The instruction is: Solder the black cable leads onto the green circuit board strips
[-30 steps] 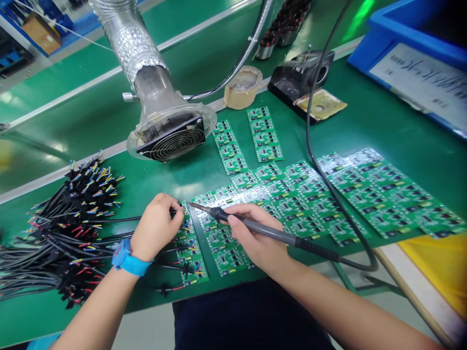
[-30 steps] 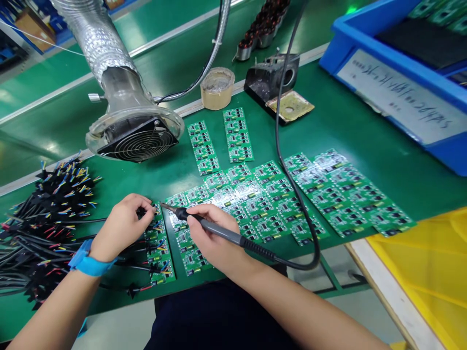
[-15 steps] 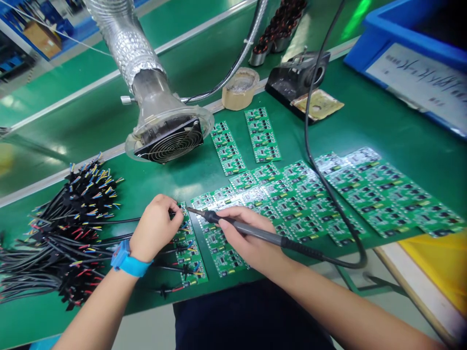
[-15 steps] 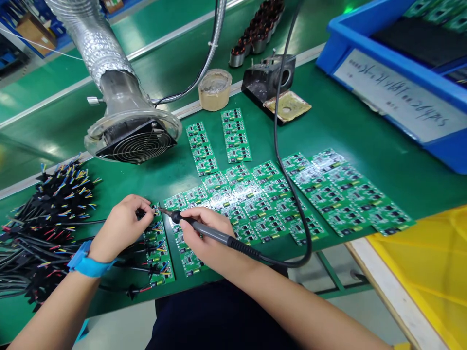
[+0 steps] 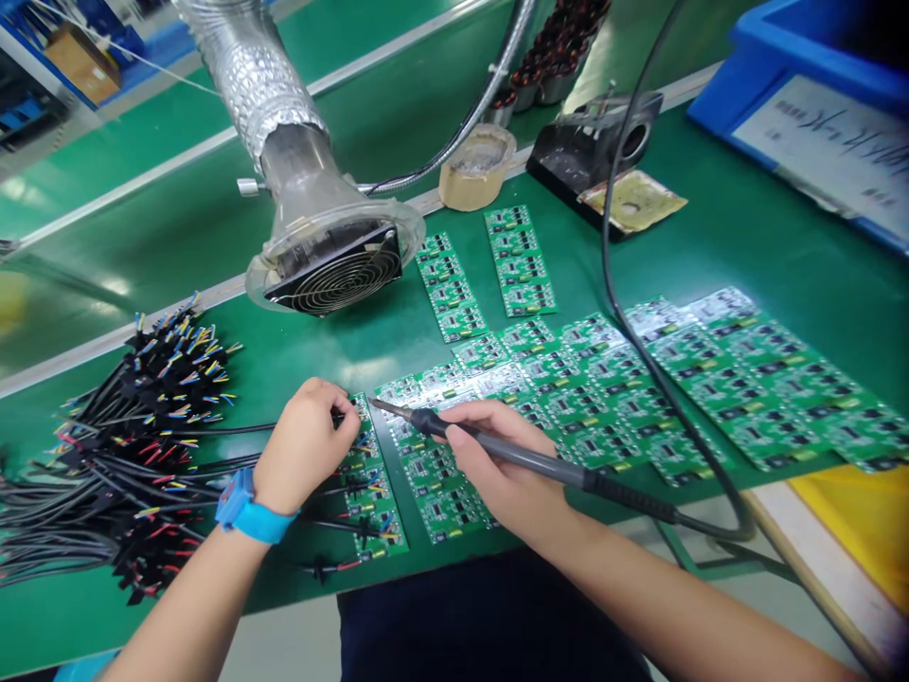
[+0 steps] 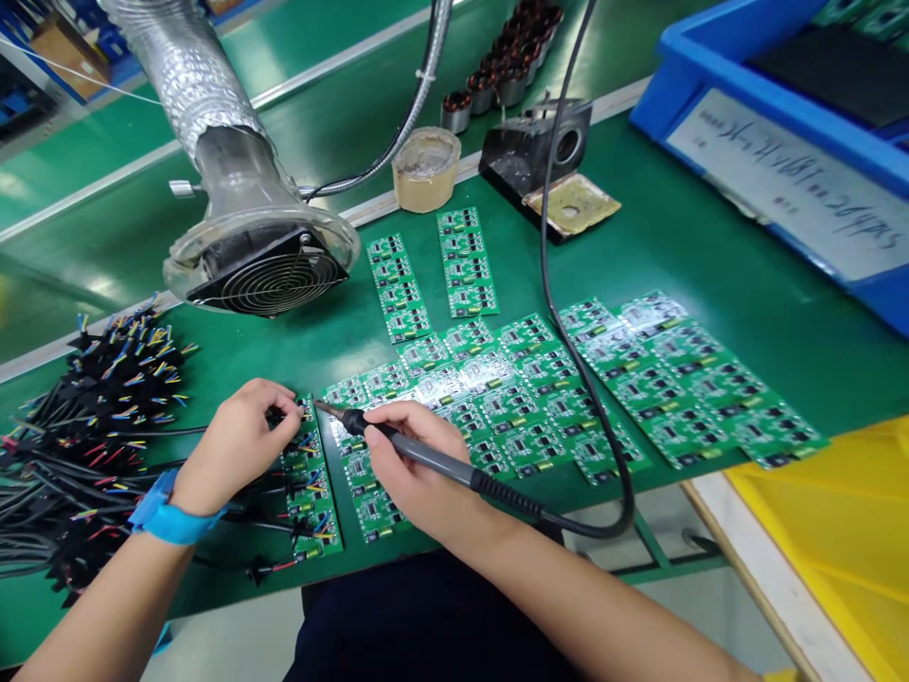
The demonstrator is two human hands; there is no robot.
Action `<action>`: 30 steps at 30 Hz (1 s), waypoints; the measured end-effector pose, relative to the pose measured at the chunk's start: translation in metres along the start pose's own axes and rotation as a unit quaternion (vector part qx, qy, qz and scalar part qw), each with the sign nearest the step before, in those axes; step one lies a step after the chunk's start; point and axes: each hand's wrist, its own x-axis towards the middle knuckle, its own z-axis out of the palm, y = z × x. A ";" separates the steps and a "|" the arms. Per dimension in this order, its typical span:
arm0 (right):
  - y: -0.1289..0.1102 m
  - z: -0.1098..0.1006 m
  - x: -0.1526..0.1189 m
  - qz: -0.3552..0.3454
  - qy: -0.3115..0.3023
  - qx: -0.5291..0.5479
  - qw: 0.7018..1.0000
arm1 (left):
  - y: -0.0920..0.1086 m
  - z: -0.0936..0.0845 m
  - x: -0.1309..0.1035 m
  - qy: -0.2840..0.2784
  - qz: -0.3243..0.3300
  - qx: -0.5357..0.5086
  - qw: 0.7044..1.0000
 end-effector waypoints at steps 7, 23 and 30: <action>-0.004 0.001 0.003 -0.013 -0.004 -0.046 0.999 | -0.001 -0.001 0.000 0.001 0.009 -0.001 1.000; -0.001 0.002 0.003 -0.055 -0.020 -0.085 0.995 | -0.009 -0.003 0.005 -0.019 0.020 0.003 1.000; 0.001 0.003 0.004 -0.056 -0.020 -0.085 0.995 | -0.006 -0.006 0.009 -0.046 -0.043 -0.008 0.998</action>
